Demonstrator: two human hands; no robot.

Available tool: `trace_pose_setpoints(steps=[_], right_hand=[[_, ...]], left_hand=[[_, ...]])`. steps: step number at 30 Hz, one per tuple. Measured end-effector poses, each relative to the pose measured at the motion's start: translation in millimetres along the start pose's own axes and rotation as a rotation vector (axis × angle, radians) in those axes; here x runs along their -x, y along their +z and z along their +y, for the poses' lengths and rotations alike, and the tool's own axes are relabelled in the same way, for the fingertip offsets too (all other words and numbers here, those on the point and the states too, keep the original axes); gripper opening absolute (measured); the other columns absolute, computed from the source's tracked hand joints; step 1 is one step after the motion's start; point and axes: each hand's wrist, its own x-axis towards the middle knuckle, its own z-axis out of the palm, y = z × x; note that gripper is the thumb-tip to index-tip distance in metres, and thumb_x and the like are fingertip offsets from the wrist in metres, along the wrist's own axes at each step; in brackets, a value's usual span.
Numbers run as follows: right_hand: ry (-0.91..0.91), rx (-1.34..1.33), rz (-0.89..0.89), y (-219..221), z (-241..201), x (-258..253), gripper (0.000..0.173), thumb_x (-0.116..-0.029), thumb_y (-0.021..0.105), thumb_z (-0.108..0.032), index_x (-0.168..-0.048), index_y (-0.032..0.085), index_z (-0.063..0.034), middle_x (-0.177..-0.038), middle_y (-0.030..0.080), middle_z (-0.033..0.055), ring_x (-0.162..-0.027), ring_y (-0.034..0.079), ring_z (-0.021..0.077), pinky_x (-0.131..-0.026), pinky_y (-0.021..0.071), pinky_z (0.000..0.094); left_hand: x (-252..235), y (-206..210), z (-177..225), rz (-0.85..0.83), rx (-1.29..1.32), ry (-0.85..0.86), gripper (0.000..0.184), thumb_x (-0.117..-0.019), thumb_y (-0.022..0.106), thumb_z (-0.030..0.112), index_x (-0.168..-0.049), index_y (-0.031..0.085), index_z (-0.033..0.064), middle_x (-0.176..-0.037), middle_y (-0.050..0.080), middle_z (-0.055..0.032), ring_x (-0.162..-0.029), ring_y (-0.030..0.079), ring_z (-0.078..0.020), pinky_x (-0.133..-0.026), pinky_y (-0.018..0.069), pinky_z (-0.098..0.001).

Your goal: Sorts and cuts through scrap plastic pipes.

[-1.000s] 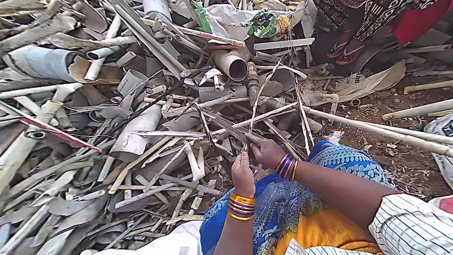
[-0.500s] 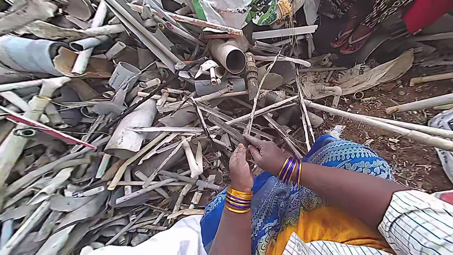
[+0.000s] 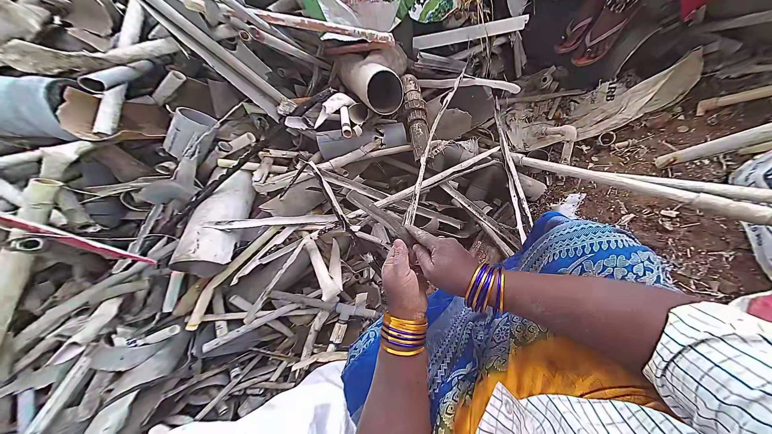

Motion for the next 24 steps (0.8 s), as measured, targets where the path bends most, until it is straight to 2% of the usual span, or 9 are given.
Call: trace_pose_setpoints(steps=[3,4,7,8,11,15,19,21,24], right_hand=[[0.014,-0.051,0.123,-3.3,11.6,-12.9,0.046,-0.1104,0.04,-0.019,-0.156,0.045,-0.0155,-0.128,0.069,0.0192,-0.116,0.067,0.0351,-0.099,0.0495,0.0559],[0.02,-0.051,0.157,-5.6,12.7,-15.6,0.046,-0.1109,0.04,-0.019,-0.157,0.044,-0.0152,-0.129,0.068,0.0194,-0.116,0.067,0.036,-0.099,0.0495,0.0571],[-0.042,0.034,0.085,-1.2,2.8,-0.7,0.048,-0.1109,0.039,-0.021,-0.158,0.042,-0.0186,-0.115,0.071,0.0207,-0.107,0.068,0.036,-0.094,0.0502,0.055],[-0.072,0.033,0.07,-0.1,3.3,2.4,0.048,-0.1103,0.04,-0.02,-0.158,0.043,-0.0181,-0.114,0.072,0.0207,-0.106,0.069,0.0356,-0.094,0.0507,0.0546],[-0.105,-0.025,0.097,-4.1,10.2,-1.1,0.046,-0.1097,0.044,-0.017,-0.155,0.046,-0.0137,-0.12,0.071,0.0197,-0.106,0.069,0.0336,-0.094,0.0515,0.0531],[-0.202,0.015,0.083,-5.7,12.2,-1.8,0.045,-0.1083,0.046,-0.017,-0.153,0.05,-0.0142,-0.115,0.073,0.019,-0.105,0.07,0.0331,-0.094,0.0512,0.0533],[-0.225,0.055,0.106,-3.1,13.5,-3.6,0.046,-0.1077,0.047,-0.016,-0.153,0.05,-0.014,-0.113,0.073,0.0201,-0.103,0.07,0.0356,-0.092,0.0517,0.0556],[-0.204,0.042,0.116,-3.2,11.3,-2.8,0.046,-0.1083,0.045,-0.016,-0.154,0.048,-0.013,-0.114,0.073,0.0206,-0.102,0.07,0.0351,-0.092,0.0521,0.0545],[-0.205,0.06,0.12,-8.8,10.3,-4.4,0.046,-0.1084,0.046,-0.015,-0.154,0.048,-0.0117,-0.111,0.073,0.0202,-0.098,0.071,0.0339,-0.088,0.0535,0.0527]], left_hand=[[5.2,-7.3,-2.2,-0.079,-0.085,0.037,0.03,-0.1103,0.033,0.007,-0.12,0.057,-0.0091,-0.114,0.064,-0.0089,-0.109,0.06,-0.0067,-0.102,0.0467,-0.0235],[6.2,-8.2,-3.6,-0.103,-0.131,0.057,0.03,-0.1094,0.034,0.006,-0.12,0.057,-0.0107,-0.114,0.064,-0.0095,-0.11,0.058,-0.006,-0.103,0.0446,-0.0233],[0.3,-12.6,-3.5,-0.119,-0.29,0.109,0.027,-0.1094,0.039,0.007,-0.102,0.063,-0.0028,-0.085,0.065,0.0012,-0.083,0.063,0.0008,-0.082,0.0529,-0.0189],[-1.5,-17.0,-1.5,-0.155,-0.342,0.136,0.027,-0.109,0.039,0.007,-0.099,0.063,-0.0017,-0.082,0.064,0.0031,-0.081,0.063,0.0025,-0.081,0.0529,-0.0175],[-1.7,-27.6,5.4,-0.259,-0.488,0.172,0.026,-0.1074,0.04,0.006,-0.104,0.063,-0.0064,-0.089,0.063,0.0002,-0.089,0.06,0.0039,-0.088,0.0479,-0.017],[-14.4,-36.5,10.2,-0.33,-0.585,0.206,0.025,-0.1069,0.042,0.008,-0.102,0.063,-0.0033,-0.089,0.063,0.0005,-0.089,0.061,0.0036,-0.086,0.0501,-0.0179],[-18.4,-40.5,10.6,-0.347,-0.816,0.272,0.029,-0.1076,0.043,0.011,-0.106,0.064,-0.0092,-0.102,0.065,-0.0128,-0.101,0.06,-0.0096,-0.094,0.0467,-0.0289],[-19.4,-42.4,7.4,-0.394,-0.921,0.361,0.034,-0.106,0.042,0.012,-0.102,0.067,-0.0101,-0.105,0.067,-0.0195,-0.109,0.061,-0.0231,-0.106,0.0404,-0.0439],[-17.3,-39.7,5.9,-0.441,-0.991,0.452,0.036,-0.1053,0.041,0.01,-0.102,0.068,-0.0133,-0.107,0.069,-0.0257,-0.118,0.063,-0.0337,-0.117,0.0269,-0.0584]])
